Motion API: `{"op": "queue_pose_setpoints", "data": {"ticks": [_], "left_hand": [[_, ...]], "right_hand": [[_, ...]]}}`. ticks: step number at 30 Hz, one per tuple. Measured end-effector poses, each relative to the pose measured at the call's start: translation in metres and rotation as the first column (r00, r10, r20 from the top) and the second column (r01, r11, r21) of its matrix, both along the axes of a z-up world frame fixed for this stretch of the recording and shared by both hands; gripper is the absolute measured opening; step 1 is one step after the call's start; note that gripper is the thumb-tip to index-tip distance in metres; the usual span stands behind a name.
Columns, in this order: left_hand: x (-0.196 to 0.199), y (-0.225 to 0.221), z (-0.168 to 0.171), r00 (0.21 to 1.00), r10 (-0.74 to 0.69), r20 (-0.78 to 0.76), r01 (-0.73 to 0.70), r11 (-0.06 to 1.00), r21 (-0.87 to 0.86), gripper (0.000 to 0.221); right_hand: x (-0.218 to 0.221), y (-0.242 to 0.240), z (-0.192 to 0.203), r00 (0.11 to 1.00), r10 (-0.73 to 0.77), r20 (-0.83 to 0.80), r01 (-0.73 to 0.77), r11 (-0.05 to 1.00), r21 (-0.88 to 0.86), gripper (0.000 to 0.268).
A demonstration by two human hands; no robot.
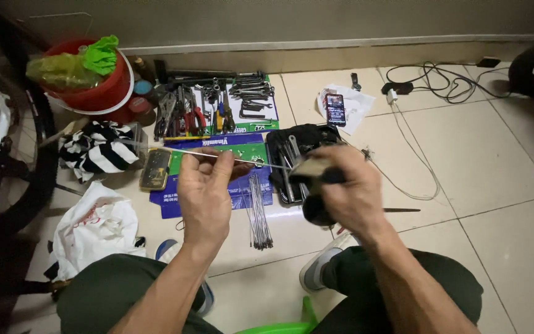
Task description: Cleaning individual bicycle spokes by wiping them with a cloth.
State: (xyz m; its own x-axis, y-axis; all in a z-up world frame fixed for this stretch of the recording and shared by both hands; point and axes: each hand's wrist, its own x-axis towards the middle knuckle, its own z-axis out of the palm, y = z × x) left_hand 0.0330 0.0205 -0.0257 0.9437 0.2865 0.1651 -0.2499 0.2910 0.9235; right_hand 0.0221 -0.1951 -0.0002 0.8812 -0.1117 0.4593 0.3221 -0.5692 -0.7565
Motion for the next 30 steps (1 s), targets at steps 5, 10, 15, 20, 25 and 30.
{"op": "queue_pose_setpoints", "data": {"ticks": [5, 10, 15, 20, 25, 30], "left_hand": [[-0.007, -0.002, 0.011, 1.000, -0.031, -0.002, 0.031, 0.999, 0.016, 0.015], [-0.005, 0.003, 0.013, 0.997, -0.072, 0.014, 0.071, 0.996, 0.055, 0.011], [0.001, 0.020, 0.033, 0.999, 0.005, 0.050, -0.009, 0.996, 0.088, 0.012], [0.003, 0.021, 0.022, 0.998, -0.033, 0.058, 0.033, 0.999, 0.013, 0.013], [0.004, 0.021, 0.014, 0.996, -0.080, 0.037, 0.082, 0.995, -0.059, 0.014], [0.004, 0.019, 0.018, 0.990, -0.120, 0.069, 0.128, 0.982, -0.141, 0.017]], "right_hand": [[0.001, 0.012, -0.025, 0.972, 0.219, 0.084, -0.187, 0.941, -0.282, 0.034], [0.004, -0.002, -0.033, 0.941, 0.336, 0.049, -0.299, 0.889, -0.347, 0.035], [-0.005, -0.014, -0.002, 0.980, 0.145, -0.134, -0.170, 0.964, -0.203, 0.033], [-0.005, -0.002, -0.002, 0.977, 0.187, -0.101, -0.198, 0.974, -0.108, 0.035], [-0.005, 0.005, -0.022, 0.938, 0.345, 0.021, -0.322, 0.896, -0.306, 0.033], [-0.024, 0.036, 0.018, 0.834, 0.291, -0.468, 0.068, 0.789, 0.611, 0.016]]}}
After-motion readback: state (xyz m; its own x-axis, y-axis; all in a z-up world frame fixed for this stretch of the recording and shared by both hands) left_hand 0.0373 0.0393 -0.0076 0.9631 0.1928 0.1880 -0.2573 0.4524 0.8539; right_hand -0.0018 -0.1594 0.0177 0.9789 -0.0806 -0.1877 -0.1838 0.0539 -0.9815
